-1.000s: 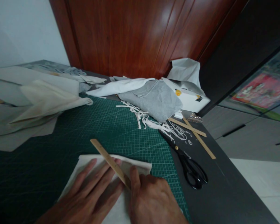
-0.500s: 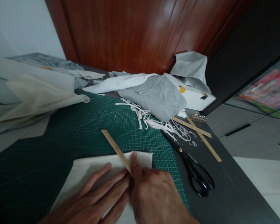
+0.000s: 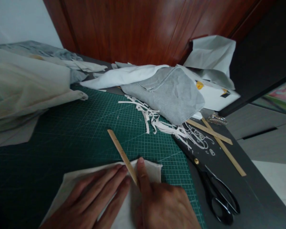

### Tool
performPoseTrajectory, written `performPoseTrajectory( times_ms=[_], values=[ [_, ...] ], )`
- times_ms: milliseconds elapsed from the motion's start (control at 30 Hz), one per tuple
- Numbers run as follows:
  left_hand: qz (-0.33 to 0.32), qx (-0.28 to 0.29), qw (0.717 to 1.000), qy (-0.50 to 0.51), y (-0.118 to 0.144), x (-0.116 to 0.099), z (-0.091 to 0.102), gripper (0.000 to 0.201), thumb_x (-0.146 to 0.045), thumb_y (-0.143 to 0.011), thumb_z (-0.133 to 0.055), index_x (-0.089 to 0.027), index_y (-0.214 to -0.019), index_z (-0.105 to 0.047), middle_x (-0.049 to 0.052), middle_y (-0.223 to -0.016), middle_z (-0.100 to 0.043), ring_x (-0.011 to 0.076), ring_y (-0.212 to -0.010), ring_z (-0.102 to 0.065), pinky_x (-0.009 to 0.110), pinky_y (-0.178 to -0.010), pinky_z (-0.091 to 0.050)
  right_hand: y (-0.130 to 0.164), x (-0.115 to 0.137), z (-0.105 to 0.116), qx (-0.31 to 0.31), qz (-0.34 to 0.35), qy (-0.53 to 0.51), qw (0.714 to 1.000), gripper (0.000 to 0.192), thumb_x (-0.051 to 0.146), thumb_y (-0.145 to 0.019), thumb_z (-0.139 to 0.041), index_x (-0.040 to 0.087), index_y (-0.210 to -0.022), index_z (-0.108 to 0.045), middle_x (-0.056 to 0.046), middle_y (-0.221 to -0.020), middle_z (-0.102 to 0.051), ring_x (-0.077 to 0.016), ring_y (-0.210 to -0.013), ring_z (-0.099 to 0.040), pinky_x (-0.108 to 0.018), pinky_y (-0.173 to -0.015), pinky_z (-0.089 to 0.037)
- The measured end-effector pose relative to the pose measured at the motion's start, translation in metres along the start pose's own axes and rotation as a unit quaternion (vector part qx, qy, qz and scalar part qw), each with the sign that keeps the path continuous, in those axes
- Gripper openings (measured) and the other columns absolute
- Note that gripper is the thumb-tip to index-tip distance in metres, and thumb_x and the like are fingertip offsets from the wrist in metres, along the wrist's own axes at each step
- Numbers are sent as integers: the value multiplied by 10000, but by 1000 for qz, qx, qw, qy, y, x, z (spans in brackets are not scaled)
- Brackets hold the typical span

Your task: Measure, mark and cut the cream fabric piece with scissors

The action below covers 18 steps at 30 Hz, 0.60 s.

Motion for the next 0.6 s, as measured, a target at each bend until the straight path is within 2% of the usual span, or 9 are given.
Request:
performPoseTrajectory(
  times_ms=[100,200,300,433,533,600],
  values=[
    [40,17,999,16,-3,7,-2,429,-323,-1054,-463,-174,-1440,-580,60,-1505,-614,231,-1465,-422,382,-1287,-136,6,1,-2,-16,29,26,999,1008,50,-769,-543,20,-1685,-123,-42,-681,-765,-209,-444,-708,-267,-374,-553],
    [36,35,999,19,-7,5,-6,471,-379,-1060,-465,-165,-1469,-559,84,-1546,-575,280,-1499,-381,498,-1309,-42,7,3,-1,-19,46,40,998,977,37,-766,-513,-10,-1673,-152,-11,-670,-750,-184,-420,-691,-250,-350,-526],
    [24,48,998,13,-9,4,-11,494,-420,-1055,-472,-182,-1481,-546,106,-1562,-555,317,-1514,-365,610,-1291,5,1,5,9,-23,60,59,996,870,42,-780,-515,-43,-1620,-308,-8,-641,-736,-173,-395,-666,-248,-334,-507],
    [17,50,999,1,-7,3,-15,499,-432,-1046,-483,-191,-1478,-543,125,-1547,-564,334,-1499,-376,640,-1279,7,-15,12,30,-57,80,106,990,555,52,-900,-473,-26,-1435,-596,-109,-784,-783,-204,-547,-737,-282,-466,-607],
    [12,33,999,-5,-3,1,-16,478,-422,-1045,-476,-192,-1455,-565,127,-1508,-596,342,-1482,-382,656,-1274,5,-22,16,37,-95,101,116,984,429,81,-1025,-411,-8,-1354,-670,-119,-796,-765,-218,-589,-734,-318,-482,-614],
    [16,22,1000,-8,-2,2,-16,440,-386,-1051,-460,-194,-1423,-594,120,-1485,-615,334,-1467,-398,661,-1275,-7,-22,16,37,-122,101,113,981,398,184,-1091,-432,3,-1348,-676,-114,-798,-754,-228,-596,-723,-347,-471,-606]
  ],
)
Point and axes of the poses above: each hand's wrist, its own y-axis away from the middle knuckle, its own z-axis out of the back of the hand, x = y × z, the point moved 8 cm from there along -y, towards the middle knuckle
